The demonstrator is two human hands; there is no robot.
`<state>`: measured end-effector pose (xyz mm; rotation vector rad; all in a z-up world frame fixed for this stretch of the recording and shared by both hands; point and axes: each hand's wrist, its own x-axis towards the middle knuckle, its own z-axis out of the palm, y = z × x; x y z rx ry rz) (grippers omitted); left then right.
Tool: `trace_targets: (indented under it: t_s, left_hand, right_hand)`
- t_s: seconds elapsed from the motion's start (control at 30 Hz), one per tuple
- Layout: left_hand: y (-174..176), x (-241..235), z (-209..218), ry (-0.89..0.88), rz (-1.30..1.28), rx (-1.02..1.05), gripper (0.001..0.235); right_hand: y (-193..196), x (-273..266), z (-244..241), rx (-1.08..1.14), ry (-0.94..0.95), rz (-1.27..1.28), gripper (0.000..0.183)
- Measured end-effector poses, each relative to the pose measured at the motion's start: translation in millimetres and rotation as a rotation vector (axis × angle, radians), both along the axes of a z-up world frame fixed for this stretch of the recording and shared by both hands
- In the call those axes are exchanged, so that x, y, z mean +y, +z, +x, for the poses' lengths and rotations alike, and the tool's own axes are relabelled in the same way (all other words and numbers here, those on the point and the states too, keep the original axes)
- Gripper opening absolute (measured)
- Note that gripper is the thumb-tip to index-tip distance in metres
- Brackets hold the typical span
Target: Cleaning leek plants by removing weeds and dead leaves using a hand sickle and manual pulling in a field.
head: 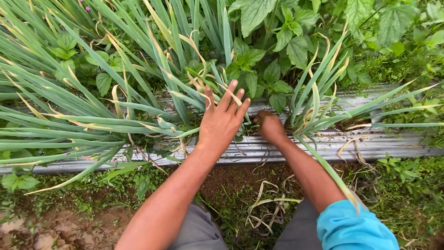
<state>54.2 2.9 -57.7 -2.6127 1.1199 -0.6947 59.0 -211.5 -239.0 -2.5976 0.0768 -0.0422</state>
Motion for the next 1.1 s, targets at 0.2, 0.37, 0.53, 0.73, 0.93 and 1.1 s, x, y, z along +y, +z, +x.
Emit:
trace_targets:
  t_s: [0.2,0.37,0.53,0.73,0.93,1.1]
  left_hand:
    - [5.4,-8.6,-2.1,0.037,0.033,-0.113,0.053]
    - [16.9,-13.1,-7.5,0.048,0.022,-0.174,0.049]
    - [19.5,-7.0,-9.3,-0.007,-0.021,-0.224,0.051]
    - [25.6,-1.4,-7.0,-0.020,-0.037,-0.355,0.057]
    - [19.3,-6.4,-7.1,-0.074,-0.106,-0.382,0.060]
    - [15.2,-6.9,1.4,-0.300,-0.377,-0.483,0.041]
  right_hand:
    - [47.7,-15.9,-12.4,-0.071,-0.201,0.040,0.017]
    - [61.4,-26.1,-32.0,-0.084,-0.121,0.121,0.015]
    - [38.4,-9.4,-87.6,0.552,0.421,-0.185,0.027]
    - [56.4,35.3,-106.0,0.714,1.026,-0.605,0.060]
    - [97.8,68.8,-67.8,0.087,0.785,-0.464,0.032]
    - [15.6,53.5,-20.2,-0.404,0.491,-0.682,0.021]
